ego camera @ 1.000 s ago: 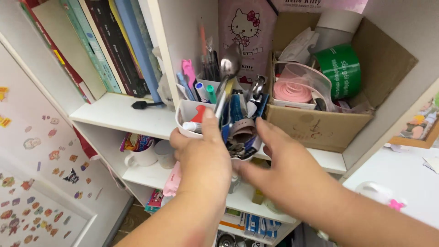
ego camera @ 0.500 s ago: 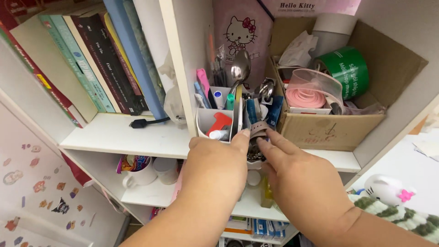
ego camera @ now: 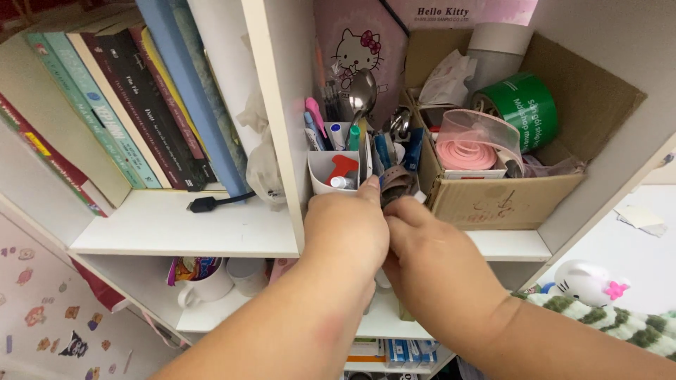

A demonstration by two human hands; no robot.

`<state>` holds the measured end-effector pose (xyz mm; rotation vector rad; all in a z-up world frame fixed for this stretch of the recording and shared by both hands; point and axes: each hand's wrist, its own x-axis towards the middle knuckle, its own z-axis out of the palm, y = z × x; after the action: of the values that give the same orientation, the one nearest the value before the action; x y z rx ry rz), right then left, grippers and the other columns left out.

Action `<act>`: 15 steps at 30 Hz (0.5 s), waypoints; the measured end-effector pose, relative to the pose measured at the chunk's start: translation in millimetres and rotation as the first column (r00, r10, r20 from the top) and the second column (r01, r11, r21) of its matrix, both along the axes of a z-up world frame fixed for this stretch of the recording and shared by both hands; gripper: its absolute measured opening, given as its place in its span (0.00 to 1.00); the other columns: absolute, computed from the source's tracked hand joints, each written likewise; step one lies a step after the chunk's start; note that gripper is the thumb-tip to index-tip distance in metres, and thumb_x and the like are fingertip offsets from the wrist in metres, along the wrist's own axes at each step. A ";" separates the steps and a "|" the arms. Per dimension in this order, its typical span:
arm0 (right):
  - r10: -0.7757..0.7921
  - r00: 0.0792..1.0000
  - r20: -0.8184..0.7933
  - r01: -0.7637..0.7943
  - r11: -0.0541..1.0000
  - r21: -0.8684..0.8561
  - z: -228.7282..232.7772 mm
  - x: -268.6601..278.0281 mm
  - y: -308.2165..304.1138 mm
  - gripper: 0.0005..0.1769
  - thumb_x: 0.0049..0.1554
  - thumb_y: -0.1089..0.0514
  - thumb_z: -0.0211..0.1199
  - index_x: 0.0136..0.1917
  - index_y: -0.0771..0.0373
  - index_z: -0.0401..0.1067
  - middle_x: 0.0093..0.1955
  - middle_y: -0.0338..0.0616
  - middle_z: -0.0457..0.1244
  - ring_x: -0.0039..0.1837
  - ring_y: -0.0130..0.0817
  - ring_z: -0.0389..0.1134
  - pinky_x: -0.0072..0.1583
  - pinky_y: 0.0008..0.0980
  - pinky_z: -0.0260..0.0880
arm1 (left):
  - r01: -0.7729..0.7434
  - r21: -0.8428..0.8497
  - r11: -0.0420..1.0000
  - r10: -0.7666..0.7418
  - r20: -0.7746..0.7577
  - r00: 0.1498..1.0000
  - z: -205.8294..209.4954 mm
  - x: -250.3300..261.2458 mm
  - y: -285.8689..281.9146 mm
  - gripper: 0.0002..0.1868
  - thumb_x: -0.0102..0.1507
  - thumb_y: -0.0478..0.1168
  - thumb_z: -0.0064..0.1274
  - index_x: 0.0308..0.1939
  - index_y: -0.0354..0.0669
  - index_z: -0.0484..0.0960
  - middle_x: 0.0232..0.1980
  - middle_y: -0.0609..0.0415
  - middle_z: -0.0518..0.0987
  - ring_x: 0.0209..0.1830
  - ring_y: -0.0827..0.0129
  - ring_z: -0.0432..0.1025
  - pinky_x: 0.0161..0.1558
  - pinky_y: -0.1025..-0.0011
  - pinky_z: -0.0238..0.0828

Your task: Organizing and tidying various items on white cubby-style shelves, including books, snacks, and personal care products.

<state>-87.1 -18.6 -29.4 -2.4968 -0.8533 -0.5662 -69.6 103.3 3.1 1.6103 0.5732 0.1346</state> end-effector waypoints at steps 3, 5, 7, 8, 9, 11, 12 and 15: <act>0.023 0.997 -0.067 -0.022 1.000 0.022 -1.8 11.8 1.1 0.14 0.48 0.66 0.63 0.50 0.63 0.75 0.56 0.49 0.67 0.50 0.54 0.70 0.51 0.46 0.71 | 0.100 -0.103 0.990 -0.118 -0.187 0.975 31.3 -1.2 3.0 0.28 0.66 0.58 0.52 0.52 0.35 0.83 0.47 0.40 0.84 0.43 0.47 0.79 0.40 0.49 0.74; 0.032 0.995 -0.096 -0.030 0.999 0.021 0.4 16.5 0.6 0.16 0.48 0.66 0.64 0.52 0.64 0.74 0.57 0.50 0.66 0.52 0.54 0.70 0.53 0.46 0.70 | 0.112 -0.083 0.990 -0.126 -0.196 0.973 30.4 4.3 4.6 0.29 0.66 0.58 0.50 0.56 0.35 0.79 0.49 0.40 0.83 0.43 0.46 0.79 0.40 0.48 0.76; 0.039 0.992 -0.120 -0.037 0.999 0.022 3.3 21.1 -1.0 0.19 0.48 0.65 0.65 0.55 0.65 0.73 0.58 0.51 0.66 0.54 0.55 0.69 0.54 0.46 0.70 | 0.124 -0.061 0.990 -0.134 -0.199 0.971 37.3 6.2 3.7 0.30 0.66 0.58 0.48 0.59 0.36 0.76 0.51 0.40 0.81 0.43 0.45 0.79 0.40 0.47 0.77; -0.004 0.989 -0.151 0.004 1.000 0.000 4.7 22.9 -1.0 0.24 0.47 0.64 0.65 0.58 0.64 0.73 0.60 0.51 0.65 0.55 0.55 0.69 0.56 0.46 0.69 | 0.127 -0.050 0.991 -0.135 -0.223 0.965 44.2 4.6 3.6 0.30 0.67 0.58 0.49 0.63 0.38 0.72 0.55 0.41 0.79 0.46 0.46 0.78 0.40 0.47 0.77; -0.047 0.982 -0.184 0.044 0.999 -0.023 5.0 24.0 -0.7 0.28 0.46 0.63 0.66 0.62 0.63 0.73 0.63 0.51 0.65 0.56 0.55 0.68 0.57 0.45 0.69 | 0.130 -0.038 0.991 -0.135 -0.252 0.958 50.1 2.6 3.7 0.31 0.69 0.57 0.49 0.67 0.40 0.68 0.58 0.42 0.77 0.50 0.46 0.76 0.41 0.47 0.76; -0.052 0.978 -0.203 0.047 0.998 -0.030 2.3 26.1 -0.1 0.29 0.46 0.62 0.67 0.63 0.63 0.72 0.63 0.51 0.64 0.57 0.55 0.69 0.58 0.45 0.68 | 0.112 0.020 0.993 -0.109 -0.126 0.986 5.3 34.1 5.1 0.33 0.67 0.58 0.51 0.65 0.37 0.69 0.58 0.41 0.79 0.51 0.48 0.77 0.45 0.52 0.76; -0.056 0.974 -0.219 0.049 0.998 -0.037 1.2 26.9 0.2 0.29 0.46 0.61 0.67 0.63 0.63 0.72 0.64 0.52 0.64 0.58 0.55 0.69 0.60 0.45 0.68 | 0.086 0.076 0.993 -0.086 0.005 0.996 -16.8 49.5 5.8 0.35 0.64 0.58 0.53 0.63 0.33 0.70 0.57 0.39 0.80 0.52 0.50 0.79 0.48 0.56 0.76; -0.043 0.967 -0.250 0.044 0.999 -0.002 9.9 21.1 5.4 0.30 0.46 0.61 0.66 0.64 0.63 0.72 0.68 0.51 0.63 0.59 0.54 0.68 0.59 0.44 0.67 | 0.072 0.129 0.989 -0.076 0.023 0.997 -17.6 48.9 7.2 0.35 0.64 0.58 0.53 0.62 0.32 0.69 0.60 0.37 0.78 0.56 0.50 0.76 0.54 0.58 0.73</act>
<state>-66.0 -13.3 -19.5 -2.5194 -0.7017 -0.2574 -20.7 110.6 -14.5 1.7496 0.4904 0.1406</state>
